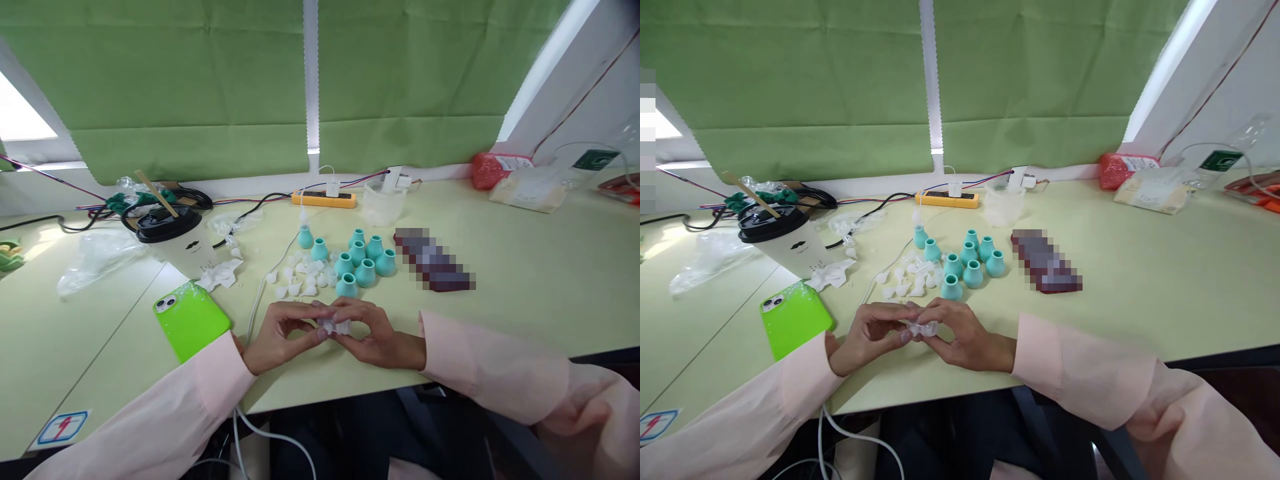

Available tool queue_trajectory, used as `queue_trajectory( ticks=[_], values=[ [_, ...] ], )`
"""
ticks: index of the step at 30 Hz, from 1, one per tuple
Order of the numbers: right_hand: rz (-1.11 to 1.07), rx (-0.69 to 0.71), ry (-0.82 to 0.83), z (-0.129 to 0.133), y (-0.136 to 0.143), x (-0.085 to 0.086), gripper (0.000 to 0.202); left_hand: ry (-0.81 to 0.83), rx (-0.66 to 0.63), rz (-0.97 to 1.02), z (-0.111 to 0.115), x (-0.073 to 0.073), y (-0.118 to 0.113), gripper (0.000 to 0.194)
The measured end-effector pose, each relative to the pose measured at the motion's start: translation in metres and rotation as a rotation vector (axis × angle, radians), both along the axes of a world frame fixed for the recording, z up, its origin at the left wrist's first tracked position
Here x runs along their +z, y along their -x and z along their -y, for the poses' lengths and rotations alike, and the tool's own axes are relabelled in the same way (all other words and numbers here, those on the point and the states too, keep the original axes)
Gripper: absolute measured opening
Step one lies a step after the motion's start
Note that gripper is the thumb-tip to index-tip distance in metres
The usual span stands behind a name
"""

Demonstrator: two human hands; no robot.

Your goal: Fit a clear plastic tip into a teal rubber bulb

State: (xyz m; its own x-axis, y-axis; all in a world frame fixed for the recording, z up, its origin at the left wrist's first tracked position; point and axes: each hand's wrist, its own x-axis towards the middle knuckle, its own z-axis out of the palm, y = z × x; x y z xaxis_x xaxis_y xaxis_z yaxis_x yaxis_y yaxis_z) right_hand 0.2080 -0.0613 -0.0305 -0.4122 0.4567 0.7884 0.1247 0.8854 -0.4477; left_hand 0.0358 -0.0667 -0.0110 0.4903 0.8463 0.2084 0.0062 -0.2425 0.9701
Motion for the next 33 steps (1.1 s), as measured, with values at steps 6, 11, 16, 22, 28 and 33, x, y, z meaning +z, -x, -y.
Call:
queue_trajectory(
  ticks=[6,11,16,22,28,33],
  values=[
    [-0.025,0.017,0.056,0.0006,0.0008,0.0045,0.031,-0.049,-0.025,0.058,-0.0006,-0.0028,0.0004,0.026],
    [-0.052,0.086,0.061,-0.0026,0.0018,0.0008,0.027,-0.05,-0.03,0.057,-0.0004,-0.0022,-0.0004,0.026],
    [-0.004,0.104,0.05,-0.0029,0.0015,0.0016,0.022,-0.041,-0.066,0.08,-0.0008,0.0014,-0.0003,0.023],
    [-0.032,0.119,0.069,-0.0042,0.0018,-0.0003,0.021,-0.001,-0.064,0.133,-0.003,-0.0016,0.0002,0.024],
    [-0.048,0.147,0.107,-0.0054,0.0017,-0.0021,0.022,0.017,-0.064,0.147,-0.0053,-0.004,-0.001,0.028],
    [-0.042,0.176,0.094,-0.0054,0.0024,-0.0003,0.023,0.025,-0.064,0.174,-0.006,-0.0035,-0.0013,0.027]
  ],
)
